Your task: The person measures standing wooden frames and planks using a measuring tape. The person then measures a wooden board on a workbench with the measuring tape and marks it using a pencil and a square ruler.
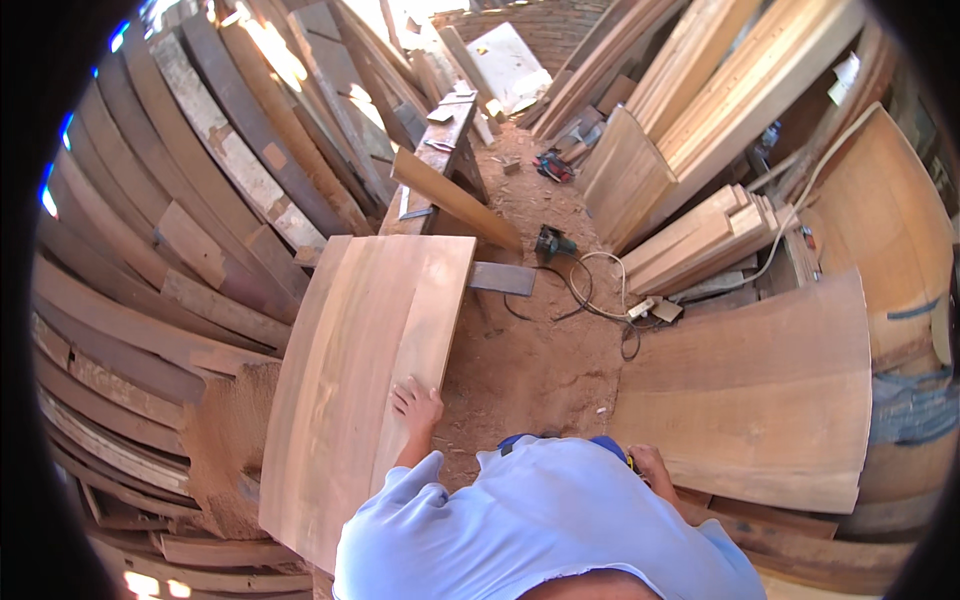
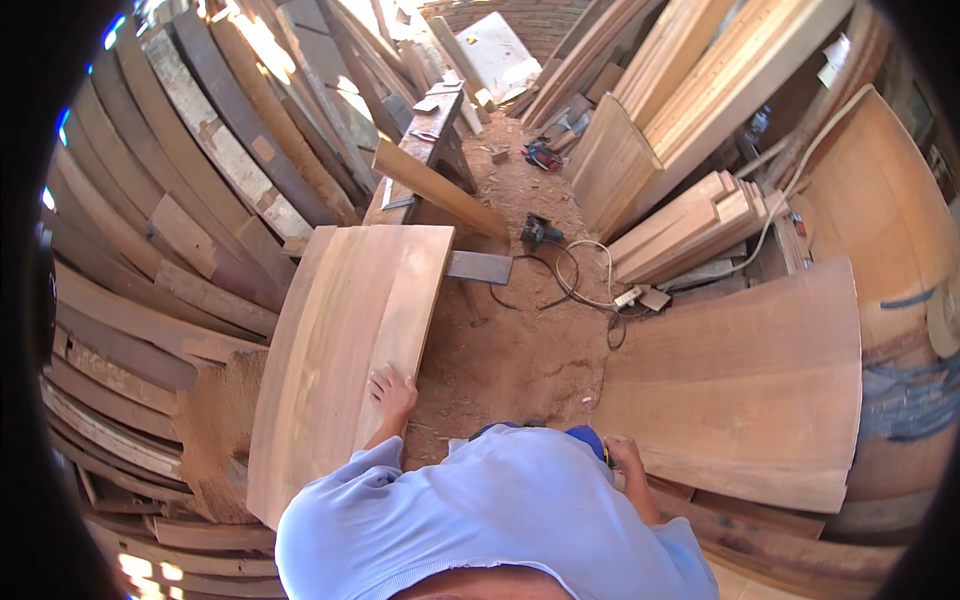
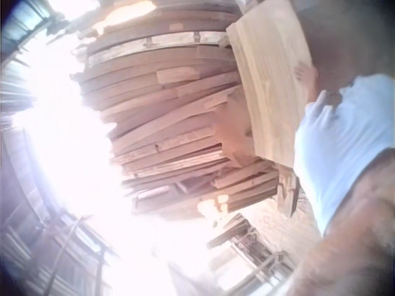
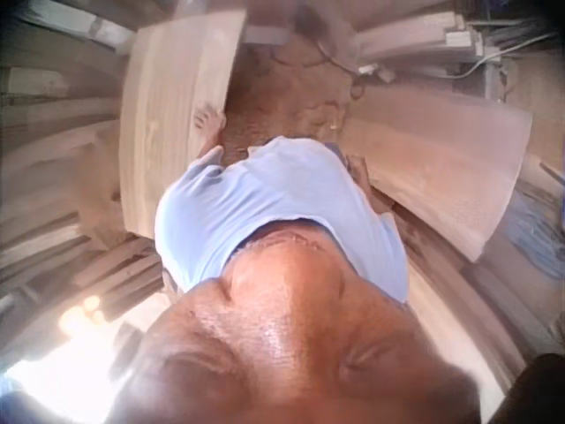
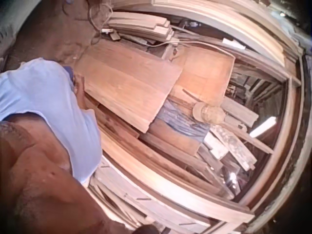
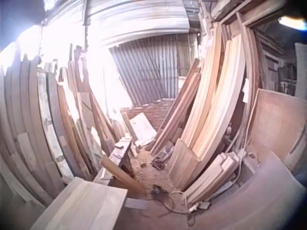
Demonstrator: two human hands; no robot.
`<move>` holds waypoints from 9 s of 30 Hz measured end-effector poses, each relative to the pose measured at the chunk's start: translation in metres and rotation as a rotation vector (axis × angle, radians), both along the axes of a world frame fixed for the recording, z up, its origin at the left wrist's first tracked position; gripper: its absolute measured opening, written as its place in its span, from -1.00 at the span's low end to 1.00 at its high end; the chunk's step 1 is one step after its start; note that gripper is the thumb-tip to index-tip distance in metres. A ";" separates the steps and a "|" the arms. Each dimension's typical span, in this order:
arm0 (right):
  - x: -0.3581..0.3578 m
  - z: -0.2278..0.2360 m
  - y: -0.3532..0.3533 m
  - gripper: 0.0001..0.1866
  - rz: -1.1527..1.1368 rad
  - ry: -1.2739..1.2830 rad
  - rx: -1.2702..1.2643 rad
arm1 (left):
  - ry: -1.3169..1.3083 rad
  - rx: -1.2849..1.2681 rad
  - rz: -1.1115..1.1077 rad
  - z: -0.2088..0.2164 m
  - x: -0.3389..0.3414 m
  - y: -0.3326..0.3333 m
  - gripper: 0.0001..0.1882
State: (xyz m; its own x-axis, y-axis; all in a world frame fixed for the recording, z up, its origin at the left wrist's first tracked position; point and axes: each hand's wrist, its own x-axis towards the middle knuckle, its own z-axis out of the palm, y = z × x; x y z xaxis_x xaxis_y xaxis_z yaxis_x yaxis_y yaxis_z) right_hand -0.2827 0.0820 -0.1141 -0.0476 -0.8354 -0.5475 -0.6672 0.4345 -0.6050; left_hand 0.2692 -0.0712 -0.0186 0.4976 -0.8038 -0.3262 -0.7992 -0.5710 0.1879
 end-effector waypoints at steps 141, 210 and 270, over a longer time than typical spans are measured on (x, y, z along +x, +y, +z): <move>0.480 0.117 -0.718 -0.80 1.239 -0.180 -0.277 | -0.236 -0.034 1.195 -0.028 0.070 -0.328 -0.15; 0.759 0.187 -0.545 -0.44 1.915 -0.020 0.192 | 0.485 -1.243 1.719 -0.016 0.318 0.228 -0.72; 0.884 0.110 -0.807 -0.53 1.567 0.308 -0.471 | -0.283 -0.454 0.599 -0.015 0.399 -0.241 -0.58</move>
State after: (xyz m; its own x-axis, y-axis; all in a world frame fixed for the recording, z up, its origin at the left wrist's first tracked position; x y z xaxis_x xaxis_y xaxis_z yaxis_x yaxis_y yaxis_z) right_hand 0.6017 -0.7252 -0.0042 0.8896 -0.2533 -0.3800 -0.3629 -0.8972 -0.2517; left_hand 0.6682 -0.3117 -0.0340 0.9012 -0.3982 0.1711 -0.4333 -0.8343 0.3409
